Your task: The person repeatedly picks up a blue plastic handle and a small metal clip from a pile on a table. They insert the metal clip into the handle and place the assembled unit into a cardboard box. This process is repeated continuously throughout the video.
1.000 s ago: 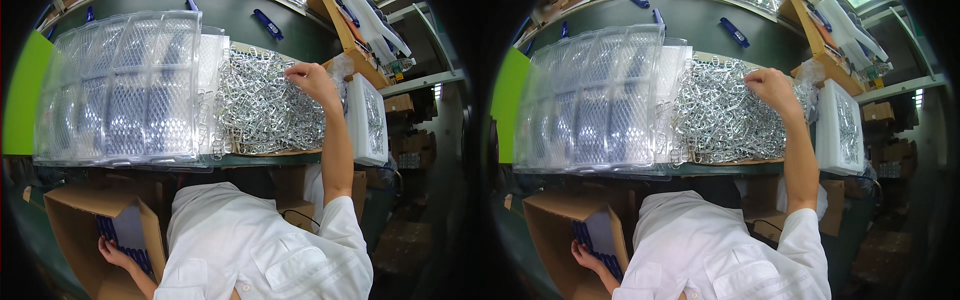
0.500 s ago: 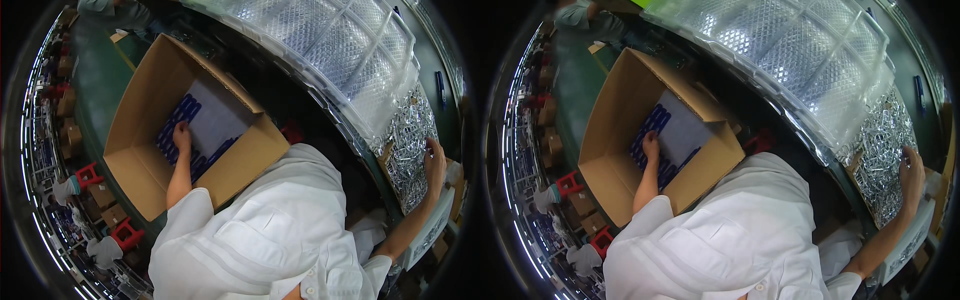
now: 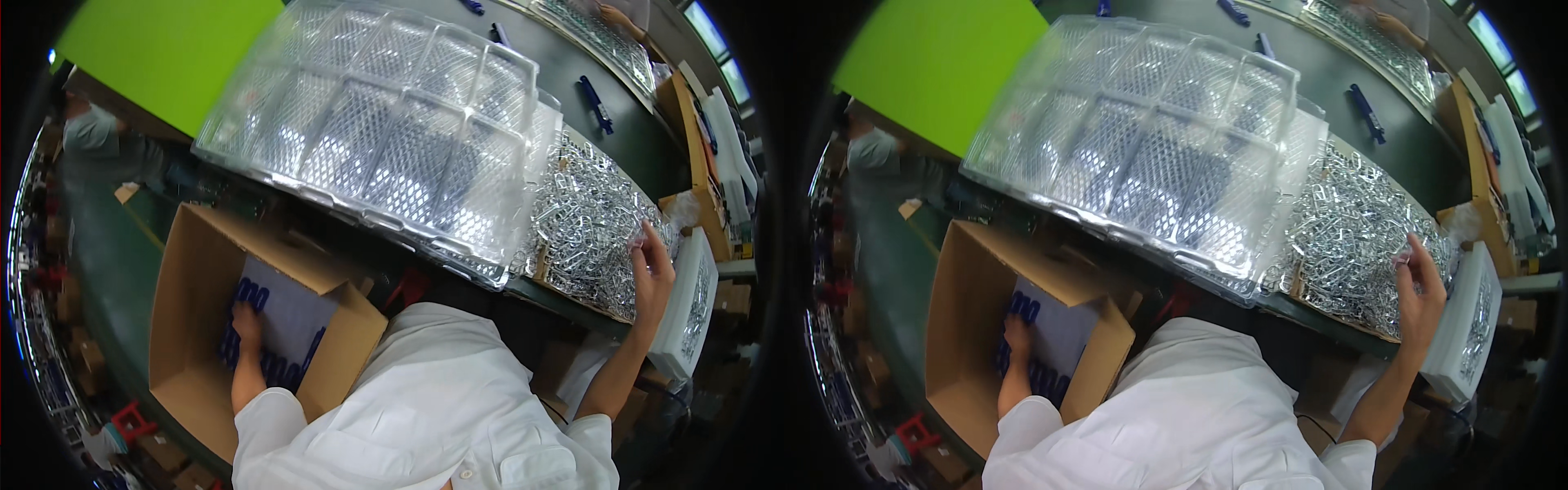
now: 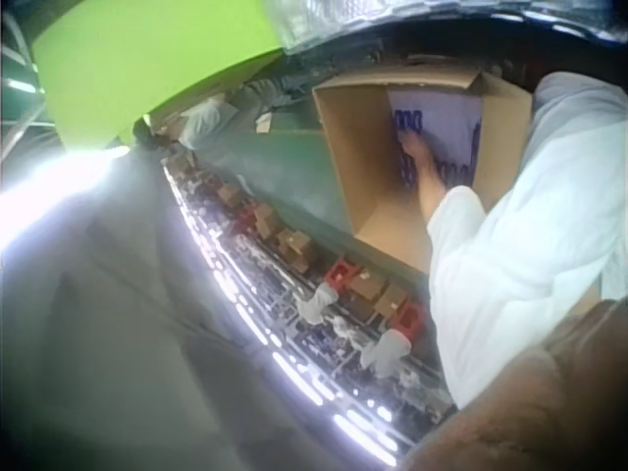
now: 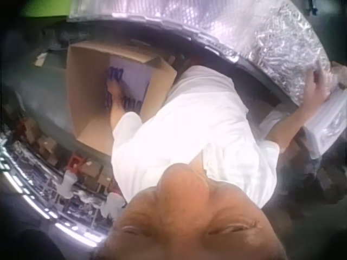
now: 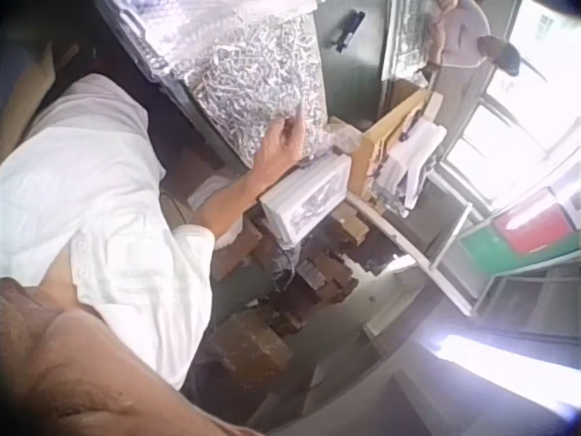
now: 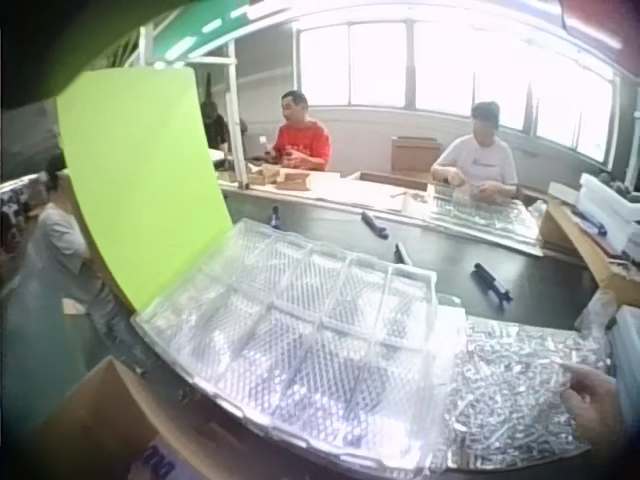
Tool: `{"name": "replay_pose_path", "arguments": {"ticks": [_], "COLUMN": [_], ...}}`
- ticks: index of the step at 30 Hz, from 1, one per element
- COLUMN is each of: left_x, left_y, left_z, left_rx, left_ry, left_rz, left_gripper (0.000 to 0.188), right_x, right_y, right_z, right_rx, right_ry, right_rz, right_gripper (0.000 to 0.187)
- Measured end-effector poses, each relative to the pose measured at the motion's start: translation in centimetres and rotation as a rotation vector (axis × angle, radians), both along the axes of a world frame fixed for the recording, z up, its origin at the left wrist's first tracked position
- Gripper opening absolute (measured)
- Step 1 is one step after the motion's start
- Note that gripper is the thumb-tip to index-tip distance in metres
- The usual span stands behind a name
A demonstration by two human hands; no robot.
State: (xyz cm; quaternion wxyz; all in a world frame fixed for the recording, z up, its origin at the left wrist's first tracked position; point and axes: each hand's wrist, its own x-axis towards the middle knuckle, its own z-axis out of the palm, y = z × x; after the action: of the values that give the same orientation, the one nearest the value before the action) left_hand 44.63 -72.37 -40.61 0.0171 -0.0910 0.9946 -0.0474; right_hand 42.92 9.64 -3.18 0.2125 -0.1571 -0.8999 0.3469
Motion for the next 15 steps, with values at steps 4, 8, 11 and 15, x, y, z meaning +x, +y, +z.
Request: {"name": "replay_pose_path", "arguments": {"ticks": [4, 8, 11, 15], "left_x": [-2.3, -1.3, -0.9, -2.3], "left_y": [6.6, 10.0, 11.7, 14.3], "left_z": [5.1, 5.7, 4.7, 2.7], "left_rx": [0.027, 0.065, 0.046, 0.441], "left_ry": [0.036, -0.037, -0.051, 0.067], "left_rz": [-0.156, -0.565, -0.636, 0.221], "left_gripper": [0.027, 0.031, 0.030, 0.035], "right_x": [5.4, 8.6, 9.7, 11.3], "right_y": [-1.7, -2.6, -3.2, -4.0], "right_z": [0.1, -1.3, -2.7, -3.0], "right_rx": [-0.212, -0.372, -0.474, -0.534], "right_ry": [0.093, 0.089, 0.075, 0.101], "right_rz": [-0.079, 0.021, 0.016, -0.073], "right_gripper": [0.039, 0.035, 0.030, 0.022]}}
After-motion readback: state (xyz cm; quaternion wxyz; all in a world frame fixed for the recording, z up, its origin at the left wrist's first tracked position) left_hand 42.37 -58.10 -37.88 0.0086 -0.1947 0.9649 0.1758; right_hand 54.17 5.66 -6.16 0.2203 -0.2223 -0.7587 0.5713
